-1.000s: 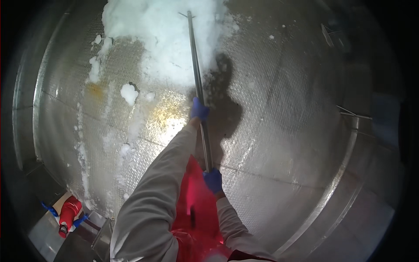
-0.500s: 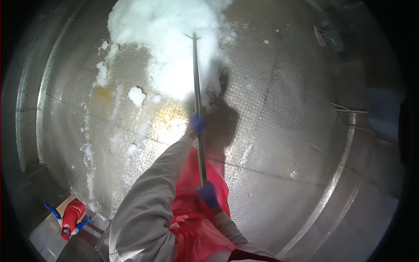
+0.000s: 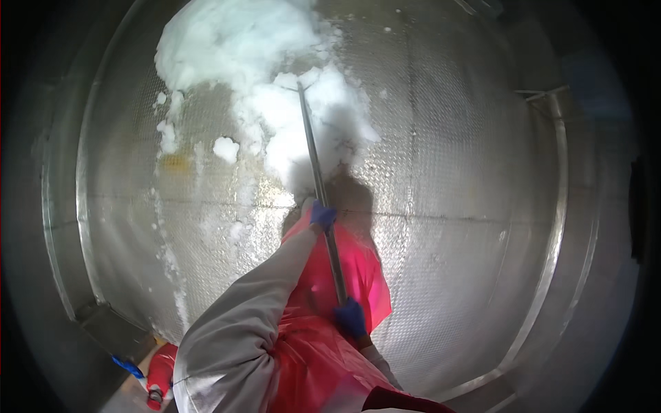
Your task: The person enters a large stainless steel freezer, places a metal tray inside, and uses a long-handled shovel to scrape and transfer ice from the freezer floor into the tray. A coworker assists by holding the tray steady while the person continues shoveling.
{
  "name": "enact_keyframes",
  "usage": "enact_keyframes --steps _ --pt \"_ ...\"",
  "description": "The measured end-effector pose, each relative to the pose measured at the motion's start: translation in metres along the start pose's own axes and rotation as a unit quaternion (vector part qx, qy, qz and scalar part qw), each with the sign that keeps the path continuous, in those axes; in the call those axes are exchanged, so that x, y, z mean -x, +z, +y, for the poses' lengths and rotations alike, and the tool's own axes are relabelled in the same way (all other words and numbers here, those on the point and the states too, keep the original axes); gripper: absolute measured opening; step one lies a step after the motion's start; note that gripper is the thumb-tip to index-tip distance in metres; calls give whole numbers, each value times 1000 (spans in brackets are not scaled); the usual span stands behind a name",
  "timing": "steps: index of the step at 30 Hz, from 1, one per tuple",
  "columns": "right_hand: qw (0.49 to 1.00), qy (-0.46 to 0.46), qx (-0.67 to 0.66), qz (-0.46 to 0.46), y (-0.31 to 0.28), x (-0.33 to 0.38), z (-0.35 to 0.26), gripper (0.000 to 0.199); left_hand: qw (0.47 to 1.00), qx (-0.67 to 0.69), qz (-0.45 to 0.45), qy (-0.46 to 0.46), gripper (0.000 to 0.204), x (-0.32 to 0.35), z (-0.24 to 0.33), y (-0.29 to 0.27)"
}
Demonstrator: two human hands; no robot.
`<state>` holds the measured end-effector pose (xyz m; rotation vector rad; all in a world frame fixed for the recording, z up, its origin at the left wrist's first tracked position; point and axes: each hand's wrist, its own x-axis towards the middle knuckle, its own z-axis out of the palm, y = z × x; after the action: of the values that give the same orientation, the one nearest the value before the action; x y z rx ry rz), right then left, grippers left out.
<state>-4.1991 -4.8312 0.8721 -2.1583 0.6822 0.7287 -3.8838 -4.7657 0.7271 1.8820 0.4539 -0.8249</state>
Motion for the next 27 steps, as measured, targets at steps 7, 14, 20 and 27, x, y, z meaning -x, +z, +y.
enact_keyframes --steps 7,14,20,27 --pt "976 182 -104 -56 71 166 -40 49 998 50 -35 -34 35 122 -122 -43" --pt "954 276 -104 -47 132 308 -108 42 978 99 -148 -113 14 237 -208 -109" --pt "970 213 -102 56 266 325 -116 29 970 78 -214 -91 12 198 -297 -154" --pt "958 197 -146 147 317 208 -166 25 929 96 -327 147 15 38 -296 -193"
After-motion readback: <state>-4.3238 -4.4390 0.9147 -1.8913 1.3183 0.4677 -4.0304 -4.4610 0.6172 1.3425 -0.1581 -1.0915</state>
